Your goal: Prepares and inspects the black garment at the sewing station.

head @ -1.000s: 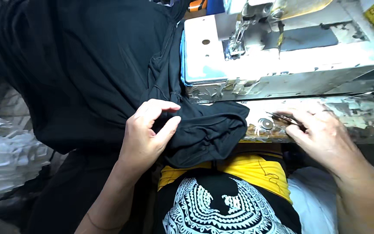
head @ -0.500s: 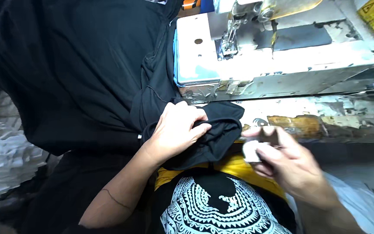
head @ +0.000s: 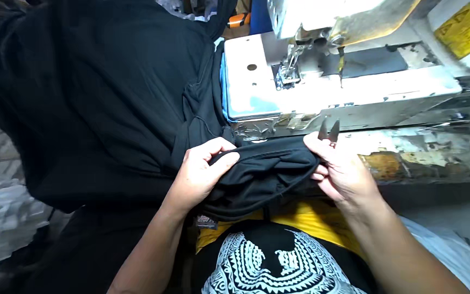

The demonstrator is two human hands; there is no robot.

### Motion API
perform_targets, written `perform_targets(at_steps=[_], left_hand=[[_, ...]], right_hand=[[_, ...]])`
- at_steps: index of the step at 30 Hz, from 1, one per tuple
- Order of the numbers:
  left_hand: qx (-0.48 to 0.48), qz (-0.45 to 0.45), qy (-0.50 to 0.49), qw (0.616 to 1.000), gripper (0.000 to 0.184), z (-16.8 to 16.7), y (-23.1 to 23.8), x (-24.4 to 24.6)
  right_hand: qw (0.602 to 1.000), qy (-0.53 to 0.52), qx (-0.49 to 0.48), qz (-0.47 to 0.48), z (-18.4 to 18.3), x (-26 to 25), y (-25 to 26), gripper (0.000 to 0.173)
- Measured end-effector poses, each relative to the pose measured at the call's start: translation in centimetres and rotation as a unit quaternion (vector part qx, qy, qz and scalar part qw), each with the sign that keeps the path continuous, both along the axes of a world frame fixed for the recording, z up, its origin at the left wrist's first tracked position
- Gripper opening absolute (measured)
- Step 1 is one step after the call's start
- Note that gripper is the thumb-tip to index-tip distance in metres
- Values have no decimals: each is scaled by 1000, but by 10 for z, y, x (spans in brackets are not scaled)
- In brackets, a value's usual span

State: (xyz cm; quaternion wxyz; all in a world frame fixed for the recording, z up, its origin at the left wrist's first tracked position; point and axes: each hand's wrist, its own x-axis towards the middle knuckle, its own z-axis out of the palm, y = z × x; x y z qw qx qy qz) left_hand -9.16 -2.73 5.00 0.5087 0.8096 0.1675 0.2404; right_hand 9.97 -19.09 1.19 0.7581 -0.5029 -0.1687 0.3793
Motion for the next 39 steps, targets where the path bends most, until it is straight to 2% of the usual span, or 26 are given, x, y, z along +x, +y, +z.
perform_targets(at_steps=[8, 15, 17, 19, 22, 23, 24, 25, 26, 28, 29, 30, 32, 34, 37, 39], left_hand=[[3, 5, -7, 1000, 8, -7, 7, -2], [37, 27, 4, 999, 8, -2, 16, -10], [97, 52, 19, 994, 8, 2, 16, -12], [215, 62, 46, 974, 12, 11, 12, -10], [329, -27, 57, 942, 47, 31, -10, 12], [363, -60, 59, 928, 53, 34, -17, 23], [396, -83, 51, 913, 47, 33, -21, 34], [414, -90, 23, 905, 30, 31, -20, 46], [419, -78, -4, 904, 20, 32, -14, 54], [417, 9, -49, 908, 26, 47, 1, 54], [427, 67, -79, 898, 28, 60, 8, 48], [447, 130, -108, 878, 28, 72, 15, 39], [483, 231, -160, 829, 26, 78, 32, 13], [479, 302, -150, 810, 29, 54, 42, -18], [436, 332, -58, 834, 39, -10, 41, -43], [409, 337, -19, 848, 38, -46, 37, -50]], right_hand=[[998, -65, -5, -17, -1, 5, 4, 23], [984, -167, -20, 51, -9, 18, -5, 13], [974, -220, -42, 43, -11, 19, -10, 18], [968, -246, -41, 28, -11, 15, -11, 15], [949, -312, 1, 35, 2, 8, -11, 11], [937, -345, 26, 43, 9, 5, -10, 10], [921, -383, 53, 41, 17, 1, -9, 9], [901, -429, 66, 21, 22, -3, -6, 10], [875, -481, 57, -15, 24, -7, -2, 15], [817, -569, -41, -91, 18, -12, 8, 29], [792, -593, -88, -115, 11, -15, 14, 31], [775, -609, -112, -131, 4, -17, 18, 31], [764, -615, -127, -149, -12, -20, 18, 30], [762, -613, -108, -178, -28, -21, 12, 27], [770, -594, -80, -221, -45, -13, 7, 28], [774, -585, -70, -232, -51, -8, 6, 27]])
